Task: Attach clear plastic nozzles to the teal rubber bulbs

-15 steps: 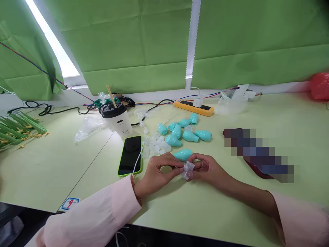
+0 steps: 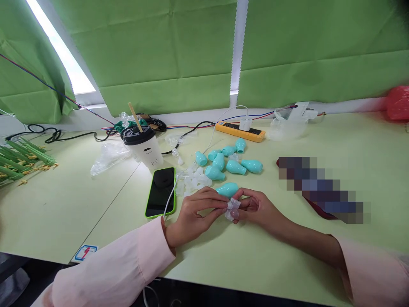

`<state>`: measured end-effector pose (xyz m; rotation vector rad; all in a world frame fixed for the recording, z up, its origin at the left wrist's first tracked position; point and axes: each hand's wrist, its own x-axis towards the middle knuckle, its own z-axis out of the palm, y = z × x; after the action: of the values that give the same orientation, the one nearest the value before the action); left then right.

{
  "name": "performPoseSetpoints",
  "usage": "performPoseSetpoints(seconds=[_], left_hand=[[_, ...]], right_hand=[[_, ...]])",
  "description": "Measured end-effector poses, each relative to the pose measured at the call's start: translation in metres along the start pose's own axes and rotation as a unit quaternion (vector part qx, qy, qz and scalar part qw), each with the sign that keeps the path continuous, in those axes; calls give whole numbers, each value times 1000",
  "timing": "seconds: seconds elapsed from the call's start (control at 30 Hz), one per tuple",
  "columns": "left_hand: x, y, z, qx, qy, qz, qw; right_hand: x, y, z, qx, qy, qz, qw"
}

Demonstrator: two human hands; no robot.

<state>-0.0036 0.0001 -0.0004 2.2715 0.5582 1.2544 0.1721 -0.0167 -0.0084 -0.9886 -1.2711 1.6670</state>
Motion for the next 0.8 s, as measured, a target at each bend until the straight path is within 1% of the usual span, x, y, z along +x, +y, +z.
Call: performPoseSetpoints(seconds=[0.13, 0.2, 0.3, 0.43, 0.63, 0.8], left_hand=[[-3, -3, -1, 42, -11, 77, 996], [-5, -4, 1, 74, -1, 110, 991], [-8, -5, 3, 121, 12, 126, 985], [-7, -4, 5, 111, -9, 105, 988], [-3, 1, 4, 71, -46, 42, 995], [-6, 8, 1, 113, -86, -10, 990]], right_hand=[[0, -1, 0, -14, 3, 0, 1000], [0, -1, 0, -19, 1, -3, 1000], [0, -1, -1, -19, 2, -4, 1000], [1, -1, -1, -21, 18, -7, 1000], [0, -2, 1, -31, 34, -11, 999], [-1, -1, 1, -39, 40, -16, 998]])
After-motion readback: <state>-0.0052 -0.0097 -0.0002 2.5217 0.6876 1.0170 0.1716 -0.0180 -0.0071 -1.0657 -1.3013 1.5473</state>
